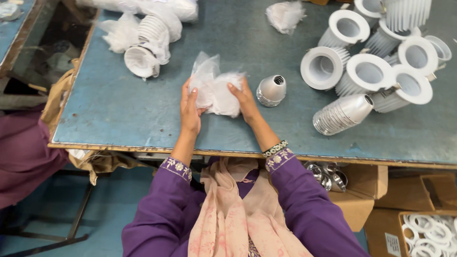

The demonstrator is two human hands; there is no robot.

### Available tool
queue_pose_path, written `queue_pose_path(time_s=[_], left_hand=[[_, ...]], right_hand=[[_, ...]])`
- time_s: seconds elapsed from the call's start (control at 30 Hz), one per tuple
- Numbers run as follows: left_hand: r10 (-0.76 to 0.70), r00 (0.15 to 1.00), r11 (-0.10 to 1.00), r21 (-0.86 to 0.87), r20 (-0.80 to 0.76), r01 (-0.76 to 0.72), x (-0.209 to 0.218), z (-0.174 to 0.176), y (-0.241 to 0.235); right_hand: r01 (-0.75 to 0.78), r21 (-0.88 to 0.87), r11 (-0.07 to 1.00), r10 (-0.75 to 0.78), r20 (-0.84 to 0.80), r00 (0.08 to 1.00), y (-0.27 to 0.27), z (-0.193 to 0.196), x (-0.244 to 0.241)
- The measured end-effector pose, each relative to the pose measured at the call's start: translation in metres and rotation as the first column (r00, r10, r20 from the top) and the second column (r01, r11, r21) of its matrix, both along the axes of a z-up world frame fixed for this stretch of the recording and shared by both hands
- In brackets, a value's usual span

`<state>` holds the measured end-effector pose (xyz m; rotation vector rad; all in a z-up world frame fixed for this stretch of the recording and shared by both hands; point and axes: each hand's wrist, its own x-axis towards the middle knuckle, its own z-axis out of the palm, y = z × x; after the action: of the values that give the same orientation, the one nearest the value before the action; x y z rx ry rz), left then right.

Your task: The person assembles light fixture components by hand. They pick up a white plastic housing and a clear plastic reflector, fit the reflector into the housing, and place the assembled unit into a cardboard box. The person repeats this process for several units.

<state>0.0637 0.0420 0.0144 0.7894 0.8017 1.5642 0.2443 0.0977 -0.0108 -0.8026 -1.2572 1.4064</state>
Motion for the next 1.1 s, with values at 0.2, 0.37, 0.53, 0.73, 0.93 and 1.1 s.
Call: queue_pose_path(time_s=[0.2,0.37,0.53,0.73,0.93,1.1], left_hand=[[0.270,0.652,0.936,0.352,-0.708,-0.006,0.015,0.012,-0.017],[0.207,0.502,0.968,0.249,-0.840,0.017,0.019,0.007,-0.018],[0.050,0.927,0.974,0.222,-0.372,0.037,0.009,-0.009,-0.003],[0.050,0.987,0.985,0.170,-0.152,-0.024,0.001,-0.013,0.002],[0.079,0.977,0.981,0.189,-0.199,-0.041,0.003,-0.005,-0.002],[-0.118,0.989,0.976,0.171,-0.088,0.132,-0.001,-0.003,-0.009]], right_hand=[[-0.032,0.069,0.997,0.020,0.172,0.985,0.000,-0.005,0.003],[-0.048,0.051,0.998,0.034,0.248,0.968,0.001,-0.010,0.006],[-0.071,0.082,0.994,0.054,0.198,0.979,-0.003,-0.003,0.004],[-0.078,0.126,0.989,0.059,0.150,0.987,-0.010,0.007,-0.002],[-0.006,0.149,0.989,-0.018,0.160,0.987,-0.010,0.006,-0.002],[0.002,0.047,0.999,-0.006,0.072,0.997,-0.008,0.006,-0.001]])
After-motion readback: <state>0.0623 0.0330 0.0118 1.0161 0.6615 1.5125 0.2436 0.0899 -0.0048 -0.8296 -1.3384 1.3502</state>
